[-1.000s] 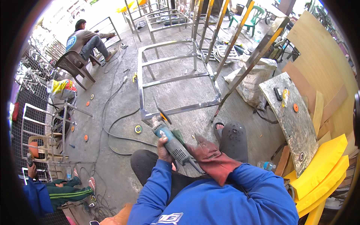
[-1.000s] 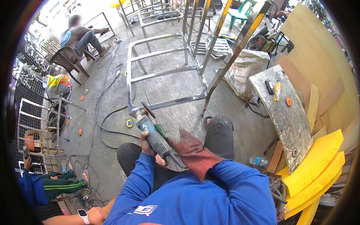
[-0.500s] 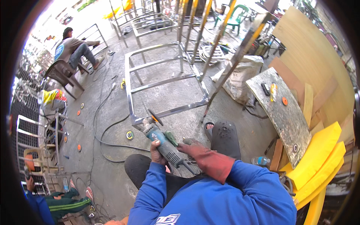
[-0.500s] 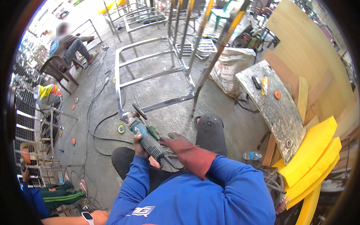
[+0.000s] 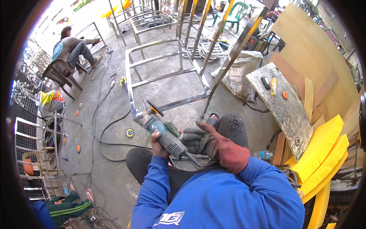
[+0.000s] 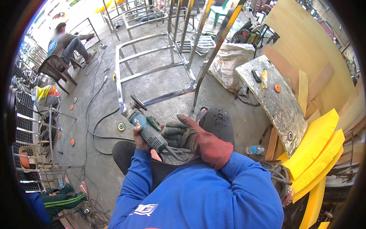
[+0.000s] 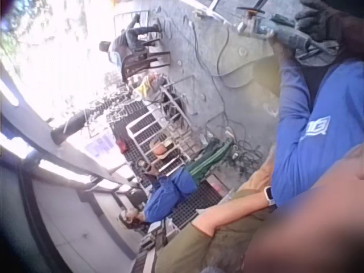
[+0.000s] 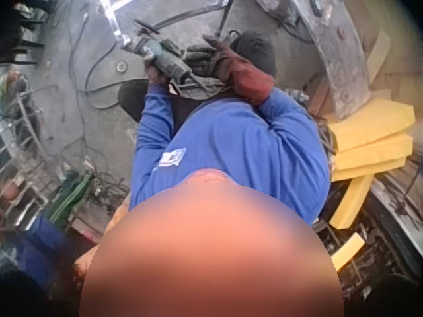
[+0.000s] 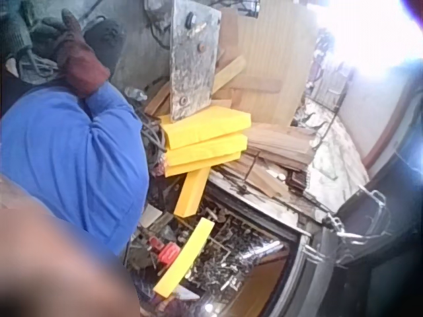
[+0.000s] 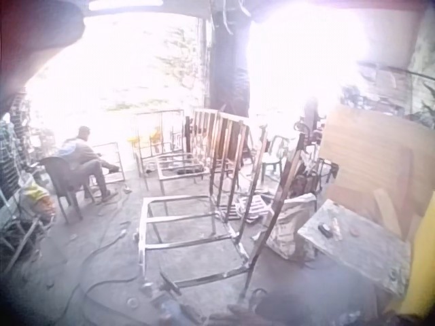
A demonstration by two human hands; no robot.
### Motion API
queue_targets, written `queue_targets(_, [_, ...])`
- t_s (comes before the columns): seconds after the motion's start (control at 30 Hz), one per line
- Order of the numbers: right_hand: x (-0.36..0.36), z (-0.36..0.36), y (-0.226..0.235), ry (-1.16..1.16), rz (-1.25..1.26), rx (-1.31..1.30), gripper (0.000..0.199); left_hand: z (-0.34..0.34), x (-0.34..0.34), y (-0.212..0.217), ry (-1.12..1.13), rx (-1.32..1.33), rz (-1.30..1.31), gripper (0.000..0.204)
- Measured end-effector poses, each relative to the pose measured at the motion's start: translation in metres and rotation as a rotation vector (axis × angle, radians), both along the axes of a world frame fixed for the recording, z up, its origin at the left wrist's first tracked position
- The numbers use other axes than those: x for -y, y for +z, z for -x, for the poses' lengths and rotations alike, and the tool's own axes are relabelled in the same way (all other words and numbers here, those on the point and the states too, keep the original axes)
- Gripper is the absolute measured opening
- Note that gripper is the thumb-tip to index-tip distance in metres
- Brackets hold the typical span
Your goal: The person uses an angle grinder to smooth the surface of a metal chair frame. They hold the frame with one hand and operate the grinder with the other, moving along the joints and edges.
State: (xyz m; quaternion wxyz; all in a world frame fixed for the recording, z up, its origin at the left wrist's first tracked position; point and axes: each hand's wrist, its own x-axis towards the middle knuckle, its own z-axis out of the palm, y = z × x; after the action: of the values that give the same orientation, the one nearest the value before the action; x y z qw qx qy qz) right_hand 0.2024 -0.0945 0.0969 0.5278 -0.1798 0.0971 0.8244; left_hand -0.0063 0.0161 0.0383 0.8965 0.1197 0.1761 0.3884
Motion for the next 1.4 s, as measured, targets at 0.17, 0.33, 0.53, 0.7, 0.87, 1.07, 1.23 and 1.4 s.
queue_targets(0.17, [0.011,0.010,0.018,0.091,-0.087,0.074,0.059,-0.002,0.004,0.004,-0.012,-0.026,-0.021,0.077])
queue_targets(0.33, [0.012,0.011,0.008,0.100,-0.088,-0.016,0.052,-0.006,0.007,0.002,-0.065,-0.035,-0.028,0.078])
queue_targets(0.53, [0.002,-0.003,-0.024,0.145,-0.076,0.004,0.044,-0.007,0.007,-0.008,-0.094,-0.024,0.027,0.068])
queue_targets(0.7, [-0.002,-0.002,-0.022,0.148,-0.129,-0.115,0.049,-0.005,0.002,-0.009,-0.046,-0.091,0.021,0.069])
queue_targets(0.87, [0.003,-0.001,0.001,0.109,-0.078,0.086,0.046,-0.005,0.001,0.001,-0.048,-0.017,-0.039,0.068])
queue_targets(1.07, [0.004,-0.009,0.005,0.093,-0.088,0.021,0.046,-0.008,0.003,0.006,0.014,0.029,-0.018,0.067])
queue_targets(1.23, [0.007,-0.018,0.017,0.023,-0.105,0.088,0.048,-0.006,0.002,-0.002,-0.019,0.059,-0.014,0.068])
queue_targets(1.4, [0.005,-0.058,0.038,-0.185,-0.220,0.256,0.058,-0.005,0.000,-0.005,-0.006,-0.024,-0.012,0.068])
